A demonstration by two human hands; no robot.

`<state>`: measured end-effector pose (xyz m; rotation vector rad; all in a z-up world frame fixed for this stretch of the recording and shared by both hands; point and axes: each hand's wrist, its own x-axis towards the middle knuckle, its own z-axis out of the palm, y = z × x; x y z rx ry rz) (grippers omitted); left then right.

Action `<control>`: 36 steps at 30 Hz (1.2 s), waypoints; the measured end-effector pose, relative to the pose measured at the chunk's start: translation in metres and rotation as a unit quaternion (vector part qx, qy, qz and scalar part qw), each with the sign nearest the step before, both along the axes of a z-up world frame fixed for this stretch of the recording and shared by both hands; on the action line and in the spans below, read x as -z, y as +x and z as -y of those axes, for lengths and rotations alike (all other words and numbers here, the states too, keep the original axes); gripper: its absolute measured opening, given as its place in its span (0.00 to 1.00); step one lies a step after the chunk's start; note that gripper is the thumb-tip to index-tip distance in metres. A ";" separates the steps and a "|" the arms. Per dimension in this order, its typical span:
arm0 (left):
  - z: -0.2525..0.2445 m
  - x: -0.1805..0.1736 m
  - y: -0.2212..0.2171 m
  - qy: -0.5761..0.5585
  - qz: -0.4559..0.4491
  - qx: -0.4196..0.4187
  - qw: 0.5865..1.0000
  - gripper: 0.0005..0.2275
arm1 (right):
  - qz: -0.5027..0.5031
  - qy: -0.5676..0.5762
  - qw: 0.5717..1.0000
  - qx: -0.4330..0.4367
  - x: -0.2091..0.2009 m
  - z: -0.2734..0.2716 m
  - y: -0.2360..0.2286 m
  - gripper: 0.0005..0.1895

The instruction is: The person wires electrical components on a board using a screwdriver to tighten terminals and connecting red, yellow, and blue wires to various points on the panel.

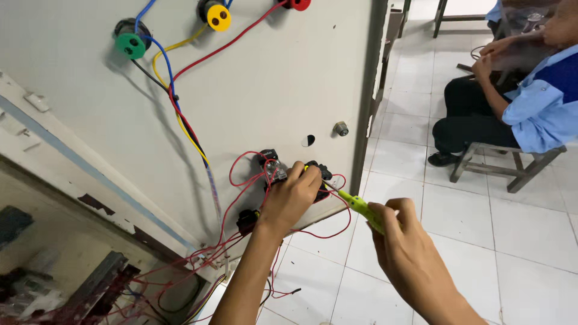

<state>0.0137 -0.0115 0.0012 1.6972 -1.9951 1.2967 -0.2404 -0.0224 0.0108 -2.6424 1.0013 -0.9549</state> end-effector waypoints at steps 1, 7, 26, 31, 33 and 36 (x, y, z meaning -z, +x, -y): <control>0.001 0.000 0.000 -0.001 0.001 0.003 1.000 0.07 | 0.001 -0.001 1.000 0.003 -0.002 -0.002 0.003 0.16; 0.000 0.001 0.002 -0.024 0.001 0.017 1.000 0.08 | -0.142 0.187 0.969 0.082 -0.032 -0.011 0.020 0.20; -0.008 -0.008 0.000 -0.072 0.044 0.033 0.996 0.07 | -0.001 0.202 0.979 0.031 -0.027 -0.014 0.020 0.18; -0.009 -0.005 0.000 -0.072 0.041 0.031 0.996 0.06 | -0.037 -0.198 0.975 0.098 -0.009 -0.012 0.022 0.03; -0.007 0.000 0.001 -0.080 0.040 0.025 0.996 0.07 | -0.048 -0.156 0.982 0.093 -0.019 -0.022 0.025 0.03; -0.008 -0.001 -0.001 -0.085 0.053 0.035 0.994 0.07 | -0.046 0.110 0.991 0.055 -0.006 -0.011 0.031 0.07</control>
